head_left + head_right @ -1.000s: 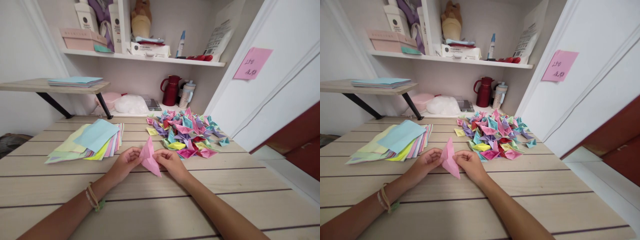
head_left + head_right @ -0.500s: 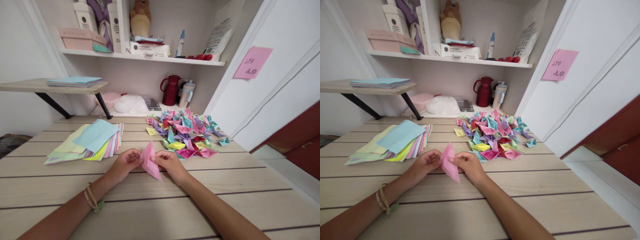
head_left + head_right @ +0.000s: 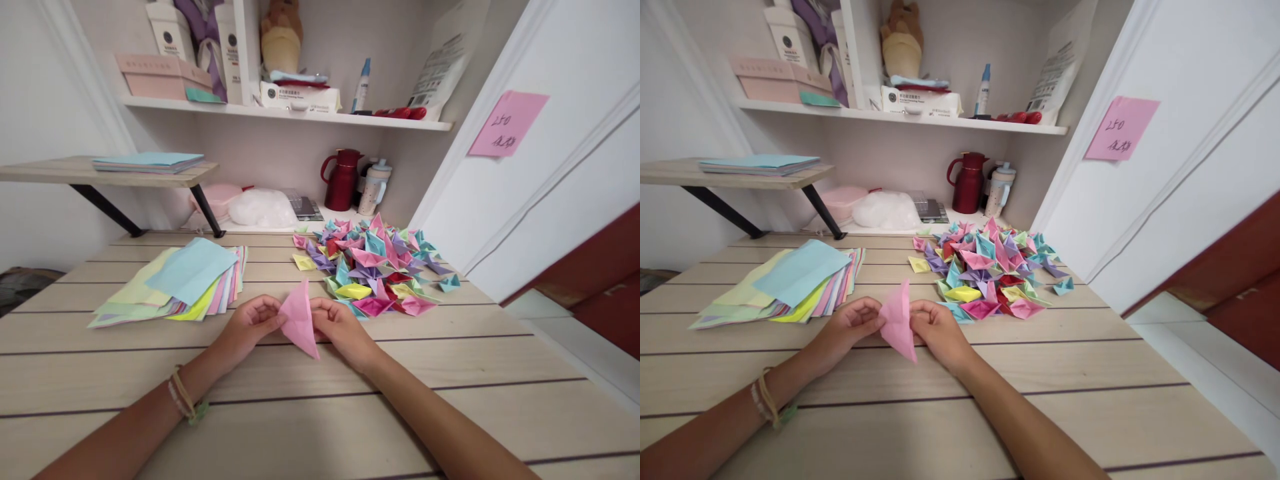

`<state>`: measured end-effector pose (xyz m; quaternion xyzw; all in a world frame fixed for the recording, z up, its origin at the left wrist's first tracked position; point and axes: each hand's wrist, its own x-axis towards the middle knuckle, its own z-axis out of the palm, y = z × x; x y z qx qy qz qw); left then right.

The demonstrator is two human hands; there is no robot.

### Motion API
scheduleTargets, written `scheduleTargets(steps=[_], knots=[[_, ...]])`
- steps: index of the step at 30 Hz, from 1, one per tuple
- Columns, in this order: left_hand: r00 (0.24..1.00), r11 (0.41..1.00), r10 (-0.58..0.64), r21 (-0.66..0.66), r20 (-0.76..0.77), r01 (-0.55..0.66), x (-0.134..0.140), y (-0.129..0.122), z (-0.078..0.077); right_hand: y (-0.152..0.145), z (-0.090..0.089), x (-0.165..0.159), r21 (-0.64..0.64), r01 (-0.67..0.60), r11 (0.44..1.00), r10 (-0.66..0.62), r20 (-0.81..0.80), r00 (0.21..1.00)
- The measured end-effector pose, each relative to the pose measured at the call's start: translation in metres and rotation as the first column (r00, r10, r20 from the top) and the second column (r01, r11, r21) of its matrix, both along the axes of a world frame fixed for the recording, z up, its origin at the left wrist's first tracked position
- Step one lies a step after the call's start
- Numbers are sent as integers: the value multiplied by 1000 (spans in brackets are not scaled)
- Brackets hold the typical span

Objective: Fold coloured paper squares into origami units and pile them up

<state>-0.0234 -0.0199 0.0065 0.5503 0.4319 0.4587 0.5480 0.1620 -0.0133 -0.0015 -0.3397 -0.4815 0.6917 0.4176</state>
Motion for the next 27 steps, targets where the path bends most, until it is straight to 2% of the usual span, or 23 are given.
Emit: scheduleTargets(steps=[7,9,12,14,17,20,27], knots=[[999,999,26,-33,30,-25,0,1,-2,-3,-1,1,268,-57,962,-22,284,959],[999,999,34,-36,38,-33,0,1,-1,-4,-1,2,390,-48,919,-90,328,940],[997,998,45,-56,58,-41,0,-1,1,-4,0,4,568,-35,822,-220,374,901],[996,995,19,-103,84,-11,-1,-2,3,-4,1,5,608,-26,794,-259,375,890],[992,980,-48,-189,114,69,-3,-2,4,-5,2,6,624,3,782,-287,356,890],[987,967,-104,-218,121,128,-6,-2,4,-4,1,7,665,3,747,-317,353,880],[990,978,-43,-197,138,70,-3,-3,3,-3,0,7,798,-78,597,-406,385,829]])
